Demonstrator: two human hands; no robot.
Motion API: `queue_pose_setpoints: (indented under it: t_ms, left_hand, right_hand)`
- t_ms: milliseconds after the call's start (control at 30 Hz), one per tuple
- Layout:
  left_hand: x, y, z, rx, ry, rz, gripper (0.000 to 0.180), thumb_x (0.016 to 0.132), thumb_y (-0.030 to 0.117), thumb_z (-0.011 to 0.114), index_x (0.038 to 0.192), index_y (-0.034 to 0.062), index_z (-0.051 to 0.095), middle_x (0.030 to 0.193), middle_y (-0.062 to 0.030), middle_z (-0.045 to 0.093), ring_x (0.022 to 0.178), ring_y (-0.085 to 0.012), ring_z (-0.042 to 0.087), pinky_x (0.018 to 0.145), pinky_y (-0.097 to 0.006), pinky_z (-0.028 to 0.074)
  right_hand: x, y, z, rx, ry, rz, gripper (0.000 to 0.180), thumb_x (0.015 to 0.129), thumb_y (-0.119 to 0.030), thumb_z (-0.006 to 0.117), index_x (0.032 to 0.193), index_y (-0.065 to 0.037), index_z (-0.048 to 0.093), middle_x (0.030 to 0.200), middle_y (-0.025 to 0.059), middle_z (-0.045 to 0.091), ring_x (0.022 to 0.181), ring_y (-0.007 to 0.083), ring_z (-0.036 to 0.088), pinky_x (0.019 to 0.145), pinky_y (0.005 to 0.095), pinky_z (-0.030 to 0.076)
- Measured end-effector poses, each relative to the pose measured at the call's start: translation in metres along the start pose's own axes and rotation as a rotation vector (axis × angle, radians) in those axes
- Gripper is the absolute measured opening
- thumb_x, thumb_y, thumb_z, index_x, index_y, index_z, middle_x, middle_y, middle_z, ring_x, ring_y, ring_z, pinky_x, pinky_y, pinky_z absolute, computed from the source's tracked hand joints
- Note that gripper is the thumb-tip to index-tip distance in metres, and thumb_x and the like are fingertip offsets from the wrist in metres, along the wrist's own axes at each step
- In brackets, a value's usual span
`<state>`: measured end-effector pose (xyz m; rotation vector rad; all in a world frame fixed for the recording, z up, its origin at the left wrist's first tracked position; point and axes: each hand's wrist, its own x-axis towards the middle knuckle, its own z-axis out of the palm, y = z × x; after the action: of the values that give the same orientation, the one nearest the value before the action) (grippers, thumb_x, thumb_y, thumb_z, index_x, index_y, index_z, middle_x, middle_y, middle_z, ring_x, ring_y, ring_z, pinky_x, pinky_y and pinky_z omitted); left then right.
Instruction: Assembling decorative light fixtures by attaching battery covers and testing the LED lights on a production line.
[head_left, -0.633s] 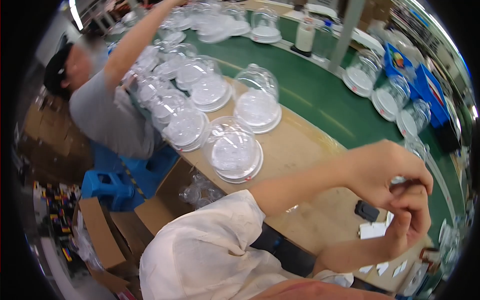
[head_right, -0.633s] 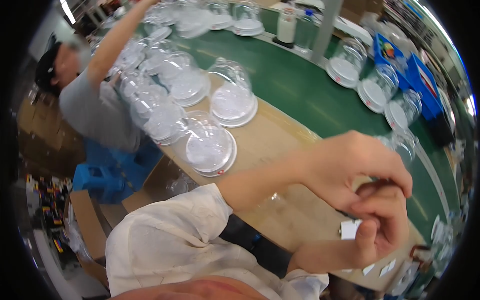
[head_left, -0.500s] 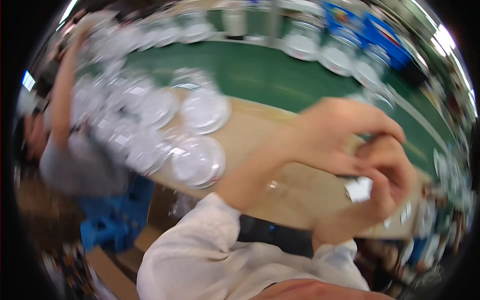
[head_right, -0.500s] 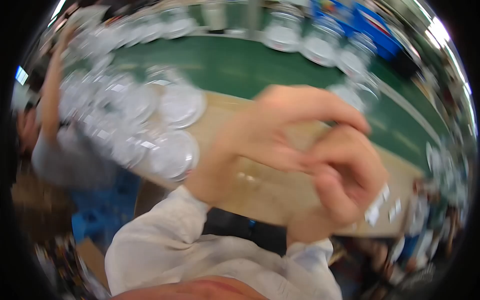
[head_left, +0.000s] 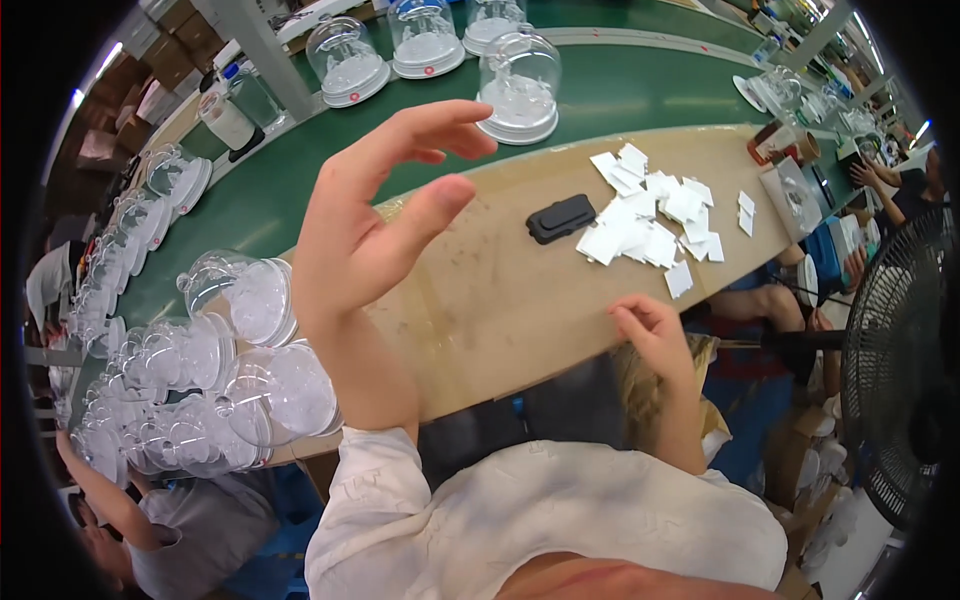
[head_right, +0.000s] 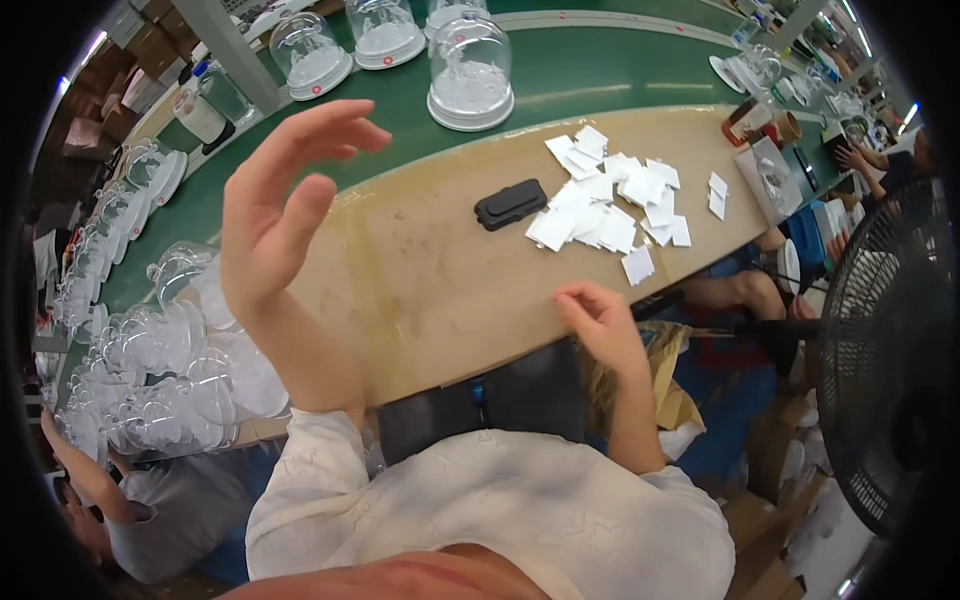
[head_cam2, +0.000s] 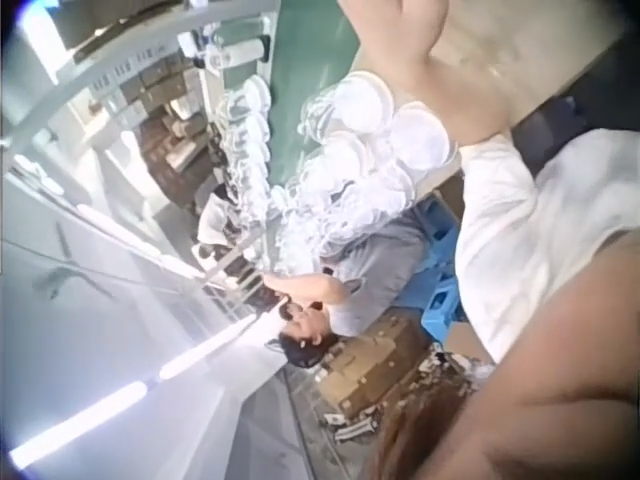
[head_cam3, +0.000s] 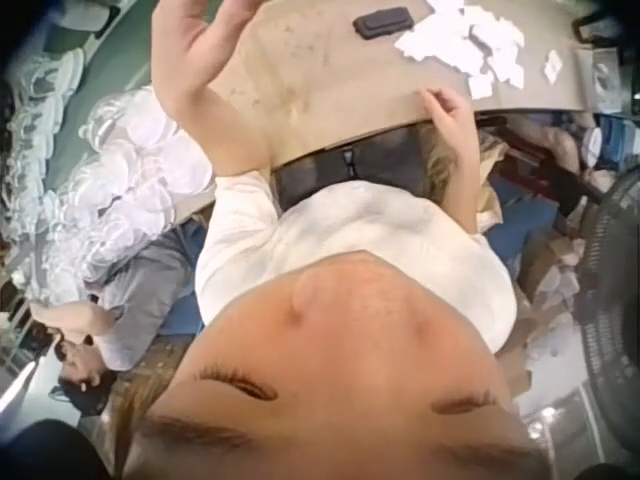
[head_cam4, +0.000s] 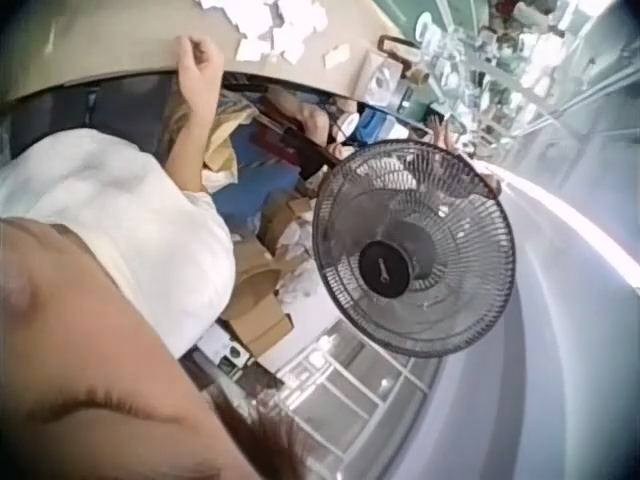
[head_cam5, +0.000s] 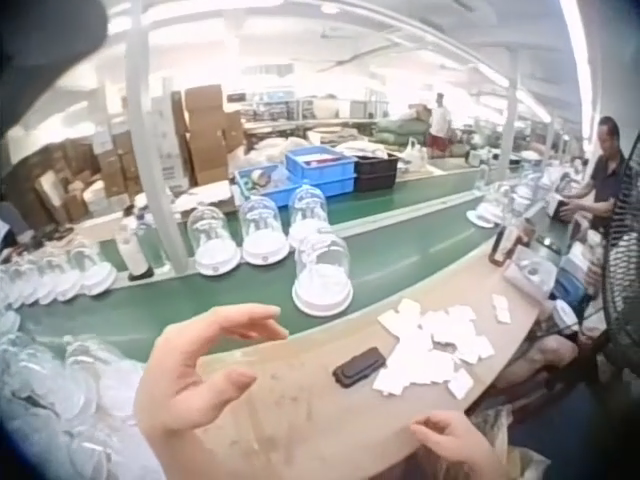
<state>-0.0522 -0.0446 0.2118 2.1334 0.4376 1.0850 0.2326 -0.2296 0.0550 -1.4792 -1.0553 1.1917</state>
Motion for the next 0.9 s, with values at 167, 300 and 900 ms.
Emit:
queue_pose_setpoints:
  t_ms: [167, 300, 900]
  left_hand:
    - [0.020, -0.016, 0.040, 0.013, -0.175, -0.029, 0.038, 0.091, 0.017, 0.060, 0.126, 0.0014, 0.058, 0.106, -0.0091, 0.068, 0.101, -0.0195, 0.063, 0.088, -0.032, 0.047]
    - [0.022, -0.051, 0.079, -0.056, -0.217, -0.130, 0.038, 0.090, 0.016, 0.064, 0.125, 0.0034, 0.057, 0.123, -0.0114, 0.061, 0.108, -0.0202, 0.061, 0.088, -0.033, 0.048]
    - [0.097, -0.212, 0.113, 0.555, 0.584, -0.266, 0.104, 0.070, 0.040, 0.082, 0.143, -0.0045, 0.024, 0.147, -0.0264, 0.025, 0.137, -0.0393, 0.028, 0.112, -0.047, 0.025]
  right_hand:
    - [0.000, 0.032, -0.053, -0.091, 0.249, -0.146, 0.010, 0.095, -0.007, 0.058, 0.099, 0.000, 0.065, 0.086, -0.0017, 0.061, 0.072, 0.0044, 0.054, 0.066, 0.0196, 0.044]
    - [0.030, 0.027, -0.060, -0.446, 0.535, -0.402, 0.022, 0.089, -0.009, 0.064, 0.108, 0.001, 0.061, 0.116, 0.0117, 0.061, 0.102, 0.0211, 0.059, 0.085, 0.0303, 0.047]
    - [0.036, 0.078, -0.071, -0.762, 0.758, -0.419, 0.047, 0.081, -0.014, 0.069, 0.121, 0.004, 0.051, 0.137, 0.0222, 0.043, 0.130, 0.0407, 0.037, 0.108, 0.0475, 0.029]
